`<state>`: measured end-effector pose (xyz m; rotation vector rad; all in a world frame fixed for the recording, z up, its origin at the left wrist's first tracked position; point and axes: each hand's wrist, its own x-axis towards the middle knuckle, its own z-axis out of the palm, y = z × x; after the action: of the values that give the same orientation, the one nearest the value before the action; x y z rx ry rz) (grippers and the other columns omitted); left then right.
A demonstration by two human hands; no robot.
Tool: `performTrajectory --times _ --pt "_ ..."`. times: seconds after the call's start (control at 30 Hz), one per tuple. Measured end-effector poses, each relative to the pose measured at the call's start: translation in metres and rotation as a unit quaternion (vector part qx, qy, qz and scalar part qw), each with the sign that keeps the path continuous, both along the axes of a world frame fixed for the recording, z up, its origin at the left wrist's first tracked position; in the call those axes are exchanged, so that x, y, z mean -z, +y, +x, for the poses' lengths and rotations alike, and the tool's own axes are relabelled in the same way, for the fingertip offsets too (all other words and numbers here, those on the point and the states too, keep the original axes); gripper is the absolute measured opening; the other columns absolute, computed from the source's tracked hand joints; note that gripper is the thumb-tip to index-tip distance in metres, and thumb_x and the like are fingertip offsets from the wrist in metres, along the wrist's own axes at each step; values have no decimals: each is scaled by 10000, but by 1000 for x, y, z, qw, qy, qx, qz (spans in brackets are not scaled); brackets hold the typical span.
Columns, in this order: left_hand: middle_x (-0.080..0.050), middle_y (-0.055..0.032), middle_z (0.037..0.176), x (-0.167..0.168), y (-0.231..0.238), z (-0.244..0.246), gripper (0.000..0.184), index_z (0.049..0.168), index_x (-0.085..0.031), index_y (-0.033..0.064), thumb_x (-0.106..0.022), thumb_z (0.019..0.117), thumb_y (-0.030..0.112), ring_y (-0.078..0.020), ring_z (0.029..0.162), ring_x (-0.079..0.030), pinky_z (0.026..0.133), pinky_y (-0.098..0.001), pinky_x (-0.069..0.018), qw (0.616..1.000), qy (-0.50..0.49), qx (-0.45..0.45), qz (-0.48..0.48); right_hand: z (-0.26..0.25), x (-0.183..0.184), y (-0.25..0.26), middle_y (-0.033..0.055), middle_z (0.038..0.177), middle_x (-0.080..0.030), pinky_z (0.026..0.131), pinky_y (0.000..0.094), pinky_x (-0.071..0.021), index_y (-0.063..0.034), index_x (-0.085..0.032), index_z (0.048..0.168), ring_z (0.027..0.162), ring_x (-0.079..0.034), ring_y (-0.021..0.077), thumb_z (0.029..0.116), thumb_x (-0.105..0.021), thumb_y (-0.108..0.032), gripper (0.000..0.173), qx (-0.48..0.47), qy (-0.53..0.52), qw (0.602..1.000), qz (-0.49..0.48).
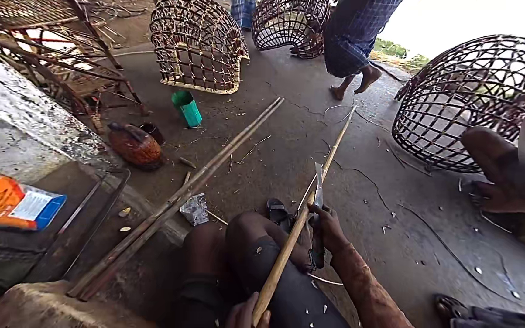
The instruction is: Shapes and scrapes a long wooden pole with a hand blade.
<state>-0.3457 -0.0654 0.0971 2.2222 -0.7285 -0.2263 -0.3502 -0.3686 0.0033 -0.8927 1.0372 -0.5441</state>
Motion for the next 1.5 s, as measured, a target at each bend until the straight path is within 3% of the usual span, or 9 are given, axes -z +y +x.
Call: performTrajectory --times 0.2,0.43,0.57,0.73,0.87,0.97,1.1,1.37,1.5 --pt "-731 -148 911 27 -49 4 327 1088 -758 -37 -653 909 216 -216 754 -729 704 -339 -621 994 -67 -49 -66 -35 -16 21 -7 604 -549 417 249 -474 -93 -547 938 440 -517 90 1126 -322 -395 421 53 21 993 -102" --pt "-751 -61 949 41 -51 15 398 1091 -747 11 -569 987 350 -52 786 -703 710 -220 -598 990 17 -44 -131 -78 -18 71 -5 647 -567 537 274 -488 -50 -646 829 555 -547 74 1047 -559 -416 435 -429 -83 854 -283" --pt "-760 -53 972 49 -52 17 467 1106 -757 8 -700 907 427 -52 871 -724 795 -217 -608 987 26 -43 -156 -51 -5 42 10 561 -539 428 257 -470 -69 -623 874 438 -508 101 1080 -467 -355 385 -261 10 947 -188" --pt "-755 -33 890 47 -50 23 463 1079 -777 16 -719 905 441 -38 726 -705 655 -213 -603 986 52 -69 -145 -50 -9 59 3 610 -563 496 337 -492 -62 -670 901 515 -555 110 1056 -488 -394 410 -395 4 806 -441" --pt "-770 -35 892 47 -49 27 472 1048 -791 24 -713 899 465 -44 793 -725 747 -219 -605 989 38 -58 -130 -45 4 45 22 577 -526 432 309 -480 -70 -617 900 447 -511 128 1052 -483 -451 432 -334 9 889 -312" --pt "-754 -19 819 43 -52 36 424 988 -794 46 -729 896 454 -39 650 -684 626 -234 -592 989 64 -57 -119 -44 -12 65 12 581 -534 478 343 -457 -60 -650 851 501 -538 120 1059 -479 -403 436 -438 -32 766 -470" --pt "-736 -1 757 32 -63 38 411 976 -797 61 -719 907 459 -39 631 -667 628 -249 -579 991 95 -27 -88 -29 -8 33 -14 547 -505 407 269 -443 -92 -635 877 418 -474 86 1041 -505 -423 391 -314 -9 898 -306" --pt "-671 11 651 32 -76 35 402 878 -778 73 -705 918 466 -57 574 -623 582 -274 -539 992 106 -49 -55 -32 -2 15 -39 537 -484 396 234 -419 -119 -577 815 411 -448 56 1055 -501 -410 385 -275 -2 930 -244" --pt "-668 41 638 39 -78 38 362 850 -772 101 -724 905 455 -26 559 -616 563 -240 -535 990 107 -67 -68 -43 -3 53 -14 600 -538 480 294 -458 -77 -647 880 500 -522 80 1049 -491 -363 367 -427 -57 806 -405"
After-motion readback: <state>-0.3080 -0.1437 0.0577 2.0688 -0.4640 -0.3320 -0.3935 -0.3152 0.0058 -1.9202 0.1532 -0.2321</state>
